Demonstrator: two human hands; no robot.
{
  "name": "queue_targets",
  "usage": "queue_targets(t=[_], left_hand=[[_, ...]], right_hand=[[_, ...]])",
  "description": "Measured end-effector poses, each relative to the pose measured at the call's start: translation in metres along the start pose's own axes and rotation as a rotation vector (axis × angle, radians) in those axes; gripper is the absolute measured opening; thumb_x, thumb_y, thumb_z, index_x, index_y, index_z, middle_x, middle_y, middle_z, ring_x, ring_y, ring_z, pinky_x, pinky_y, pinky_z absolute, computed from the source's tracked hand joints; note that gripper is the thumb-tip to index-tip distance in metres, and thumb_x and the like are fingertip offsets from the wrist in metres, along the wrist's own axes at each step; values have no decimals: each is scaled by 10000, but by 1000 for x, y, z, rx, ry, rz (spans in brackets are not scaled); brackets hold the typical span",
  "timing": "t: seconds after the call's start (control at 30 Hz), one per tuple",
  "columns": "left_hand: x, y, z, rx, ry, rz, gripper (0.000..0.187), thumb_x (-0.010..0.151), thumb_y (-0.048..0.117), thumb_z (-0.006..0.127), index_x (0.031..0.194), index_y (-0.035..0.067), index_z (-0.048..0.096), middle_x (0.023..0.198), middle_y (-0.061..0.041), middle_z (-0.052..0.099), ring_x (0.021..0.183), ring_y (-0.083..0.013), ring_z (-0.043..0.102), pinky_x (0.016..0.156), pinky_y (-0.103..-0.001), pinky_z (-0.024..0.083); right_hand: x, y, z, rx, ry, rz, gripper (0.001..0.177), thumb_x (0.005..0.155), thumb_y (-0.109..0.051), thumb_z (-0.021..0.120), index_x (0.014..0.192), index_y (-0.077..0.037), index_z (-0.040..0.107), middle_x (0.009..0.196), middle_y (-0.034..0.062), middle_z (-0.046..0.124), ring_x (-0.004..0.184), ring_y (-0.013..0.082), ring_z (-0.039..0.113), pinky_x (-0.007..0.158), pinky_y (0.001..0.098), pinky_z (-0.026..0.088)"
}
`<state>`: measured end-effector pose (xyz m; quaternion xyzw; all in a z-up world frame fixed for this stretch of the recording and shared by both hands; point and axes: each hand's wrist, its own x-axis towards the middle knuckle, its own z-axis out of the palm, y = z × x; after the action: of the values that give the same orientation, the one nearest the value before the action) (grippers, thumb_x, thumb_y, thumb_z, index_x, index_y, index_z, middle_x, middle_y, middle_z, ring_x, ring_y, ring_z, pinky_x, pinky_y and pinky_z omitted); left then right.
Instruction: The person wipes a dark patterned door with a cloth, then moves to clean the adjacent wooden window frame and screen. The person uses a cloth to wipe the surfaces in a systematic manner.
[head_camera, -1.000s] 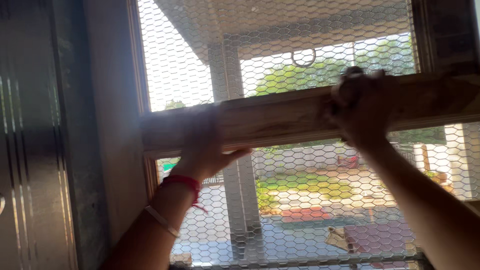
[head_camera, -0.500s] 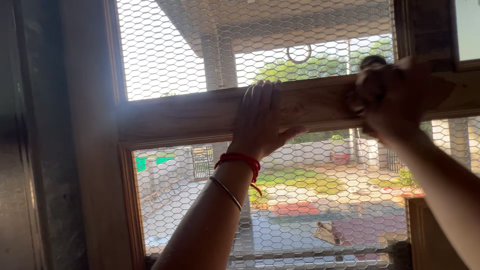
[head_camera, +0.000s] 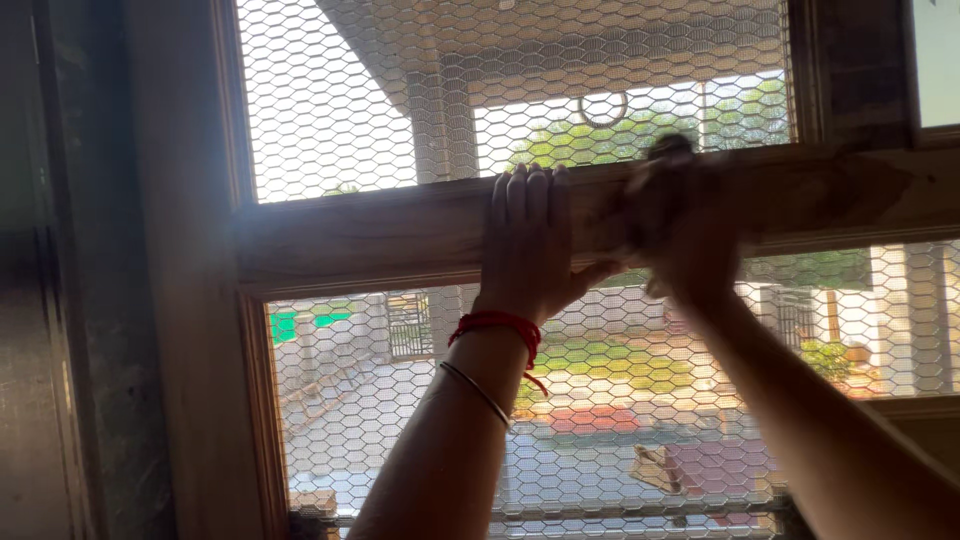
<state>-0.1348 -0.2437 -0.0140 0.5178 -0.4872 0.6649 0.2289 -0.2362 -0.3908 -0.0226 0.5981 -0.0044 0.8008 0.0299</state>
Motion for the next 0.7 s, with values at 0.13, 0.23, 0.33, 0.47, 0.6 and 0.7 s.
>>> queue_targets(t=[0.13,0.23,0.33,0.47,0.6,0.7], left_hand=[[0,-13,-8,19,-127,50,1076,721,630,796,1452,-31,363,1422,-252,431,1409,-426,373,1225,-544,261],[-2,-18,-12,-19,-143,74,1111,709,622,822,1468,-27,336,1461,-267,404,1421,-441,347,1211,-544,254],[0,-14,-12,-24,-180,26,1104,700,604,836,1462,-24,341,1469,-265,401,1423,-438,337,1207,-534,247],[0,-9,-15,-6,-168,-5,1092,694,603,836,1458,-25,372,1460,-264,419,1420,-436,350,1210,-532,246],[1,2,-13,24,-99,-25,1128,663,652,821,1439,-56,411,1447,-259,444,1411,-446,364,1209,-559,241],[4,9,-7,65,-93,-37,1167,650,710,800,1425,-76,420,1417,-293,449,1396,-455,364,1209,-587,214]], right_hand=[[-14,3,3,-210,-88,-336,269,884,-227,757,1102,-115,645,1056,140,567,969,347,595,779,507,491],[-16,32,-12,-130,-91,-429,317,864,-232,757,1122,-110,619,1111,148,567,1014,358,589,838,490,504],[-13,64,-35,-137,-58,-423,322,853,-238,737,1126,-115,617,1110,145,582,1003,349,596,824,477,508],[7,84,-52,-209,34,-259,288,874,-244,705,1120,-119,620,1062,137,602,949,325,610,777,456,511],[16,60,-33,-127,83,-77,257,896,-250,674,1113,-122,624,1013,128,623,895,302,623,730,436,514],[-2,27,-15,-79,-10,-94,237,912,-255,650,1109,-125,627,977,121,638,855,284,633,695,420,516]])
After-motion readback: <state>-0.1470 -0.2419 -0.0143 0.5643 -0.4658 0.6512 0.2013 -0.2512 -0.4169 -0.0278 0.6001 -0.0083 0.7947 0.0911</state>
